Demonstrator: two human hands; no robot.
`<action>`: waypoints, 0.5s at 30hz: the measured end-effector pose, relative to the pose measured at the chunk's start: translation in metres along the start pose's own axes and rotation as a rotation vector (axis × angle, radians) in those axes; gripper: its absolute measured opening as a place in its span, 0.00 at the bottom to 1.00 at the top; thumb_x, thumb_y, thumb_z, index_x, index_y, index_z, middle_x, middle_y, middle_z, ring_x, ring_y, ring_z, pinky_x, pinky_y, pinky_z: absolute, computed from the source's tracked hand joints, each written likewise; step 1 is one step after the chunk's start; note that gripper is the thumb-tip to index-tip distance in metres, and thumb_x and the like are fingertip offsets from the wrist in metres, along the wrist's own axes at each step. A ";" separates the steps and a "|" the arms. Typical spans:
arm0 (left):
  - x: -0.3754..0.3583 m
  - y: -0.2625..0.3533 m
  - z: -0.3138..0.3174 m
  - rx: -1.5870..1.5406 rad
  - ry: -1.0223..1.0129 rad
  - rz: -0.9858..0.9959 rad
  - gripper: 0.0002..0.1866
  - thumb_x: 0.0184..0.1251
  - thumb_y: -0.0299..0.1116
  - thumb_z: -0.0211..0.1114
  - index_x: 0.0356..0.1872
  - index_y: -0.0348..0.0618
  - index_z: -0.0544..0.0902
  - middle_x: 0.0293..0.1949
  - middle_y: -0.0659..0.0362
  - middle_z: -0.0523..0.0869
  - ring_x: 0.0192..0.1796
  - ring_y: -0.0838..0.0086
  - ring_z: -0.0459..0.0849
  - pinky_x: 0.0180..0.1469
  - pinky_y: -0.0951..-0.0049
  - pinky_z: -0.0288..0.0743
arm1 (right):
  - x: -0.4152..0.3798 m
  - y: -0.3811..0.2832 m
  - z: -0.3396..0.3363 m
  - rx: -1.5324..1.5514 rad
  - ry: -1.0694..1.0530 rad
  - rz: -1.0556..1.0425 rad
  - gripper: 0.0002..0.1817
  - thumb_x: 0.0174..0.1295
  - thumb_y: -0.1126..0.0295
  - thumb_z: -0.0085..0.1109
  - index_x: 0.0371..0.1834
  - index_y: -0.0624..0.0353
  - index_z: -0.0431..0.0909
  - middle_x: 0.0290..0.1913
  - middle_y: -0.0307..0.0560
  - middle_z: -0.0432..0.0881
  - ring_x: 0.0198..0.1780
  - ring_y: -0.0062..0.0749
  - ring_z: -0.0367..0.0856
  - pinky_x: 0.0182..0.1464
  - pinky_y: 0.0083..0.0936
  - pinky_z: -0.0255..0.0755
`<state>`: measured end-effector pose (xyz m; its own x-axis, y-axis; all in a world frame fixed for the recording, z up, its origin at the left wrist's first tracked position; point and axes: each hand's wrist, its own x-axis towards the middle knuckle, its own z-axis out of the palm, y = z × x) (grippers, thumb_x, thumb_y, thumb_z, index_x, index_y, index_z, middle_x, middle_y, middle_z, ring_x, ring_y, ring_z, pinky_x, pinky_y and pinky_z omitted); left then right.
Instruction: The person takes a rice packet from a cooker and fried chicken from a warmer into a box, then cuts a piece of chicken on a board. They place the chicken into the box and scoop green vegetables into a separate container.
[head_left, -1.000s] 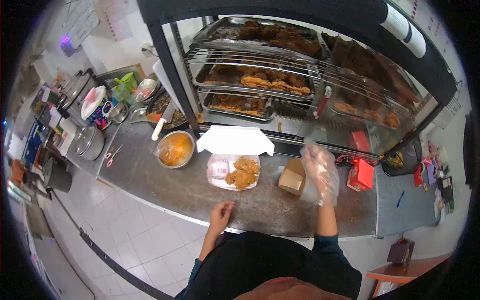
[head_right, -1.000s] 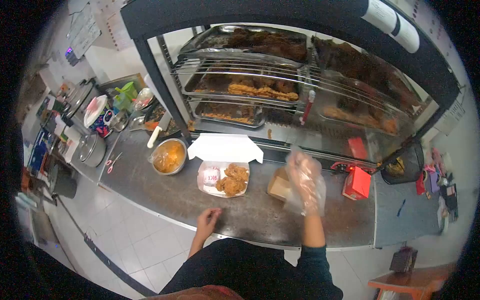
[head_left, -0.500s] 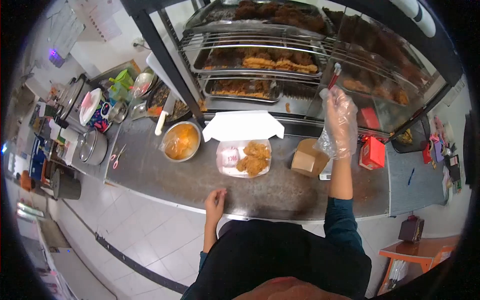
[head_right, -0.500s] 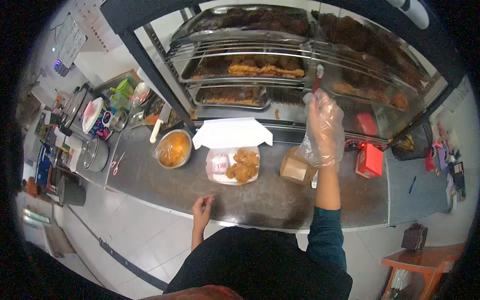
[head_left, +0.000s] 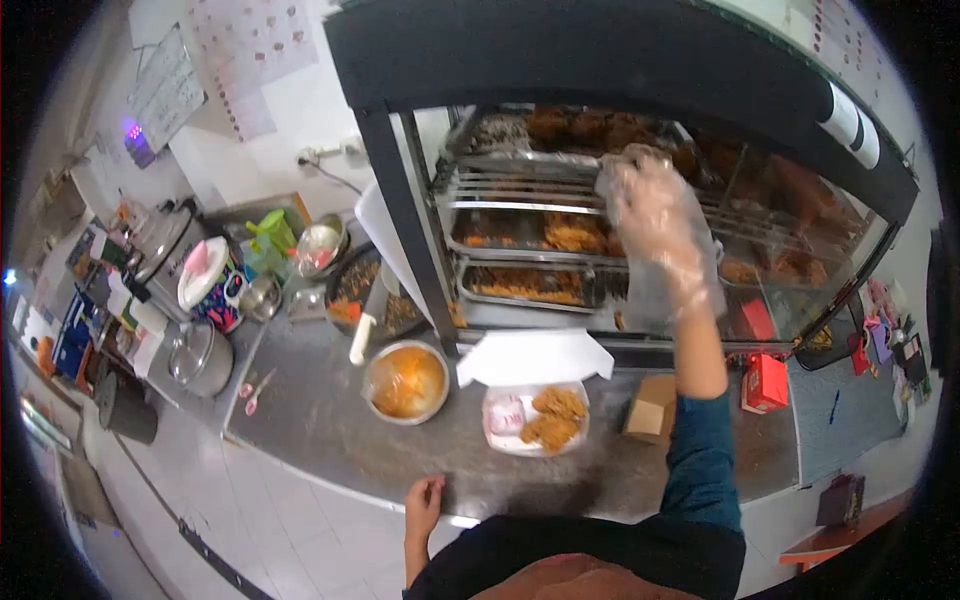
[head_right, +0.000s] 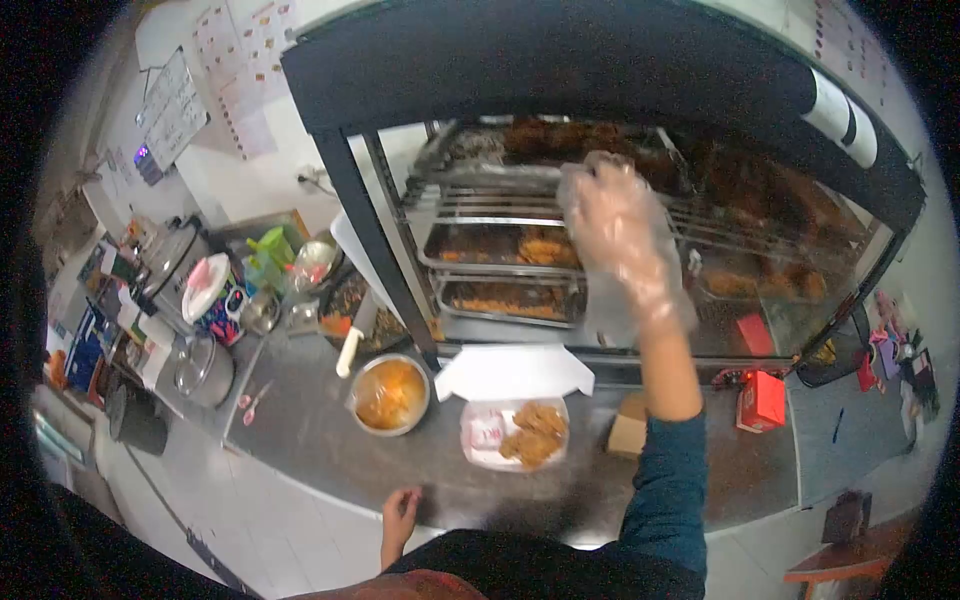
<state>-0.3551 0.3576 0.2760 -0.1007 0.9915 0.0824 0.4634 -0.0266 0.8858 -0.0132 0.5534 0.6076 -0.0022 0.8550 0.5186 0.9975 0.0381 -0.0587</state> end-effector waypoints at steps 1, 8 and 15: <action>0.007 -0.007 -0.015 0.024 0.007 0.016 0.08 0.57 0.30 0.54 0.34 0.37 0.77 0.32 0.52 0.80 0.35 0.68 0.78 0.39 0.74 0.70 | 0.027 -0.013 -0.022 0.032 -0.410 0.243 0.20 0.54 0.62 0.46 0.50 0.54 0.67 0.56 0.49 0.63 0.55 0.41 0.63 0.57 0.37 0.57; 0.057 -0.069 -0.100 -0.018 0.190 0.039 0.06 0.57 0.27 0.54 0.29 0.35 0.77 0.28 0.54 0.80 0.31 0.74 0.78 0.36 0.75 0.70 | 0.135 -0.072 0.000 0.136 -0.197 0.158 0.22 0.54 0.60 0.45 0.53 0.53 0.63 0.58 0.49 0.60 0.57 0.41 0.60 0.58 0.37 0.54; 0.102 -0.140 -0.120 -0.049 0.301 -0.037 0.05 0.57 0.27 0.56 0.28 0.35 0.76 0.27 0.58 0.80 0.27 0.81 0.76 0.32 0.80 0.69 | 0.183 -0.112 0.046 0.349 -0.034 -0.009 0.25 0.55 0.58 0.45 0.56 0.51 0.60 0.60 0.48 0.57 0.60 0.41 0.56 0.60 0.37 0.51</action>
<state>-0.5359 0.4471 0.2146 -0.3767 0.9098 0.1745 0.4120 -0.0042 0.9112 -0.1285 0.7298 0.6696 -0.0185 0.8702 0.4923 0.9133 0.2150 -0.3458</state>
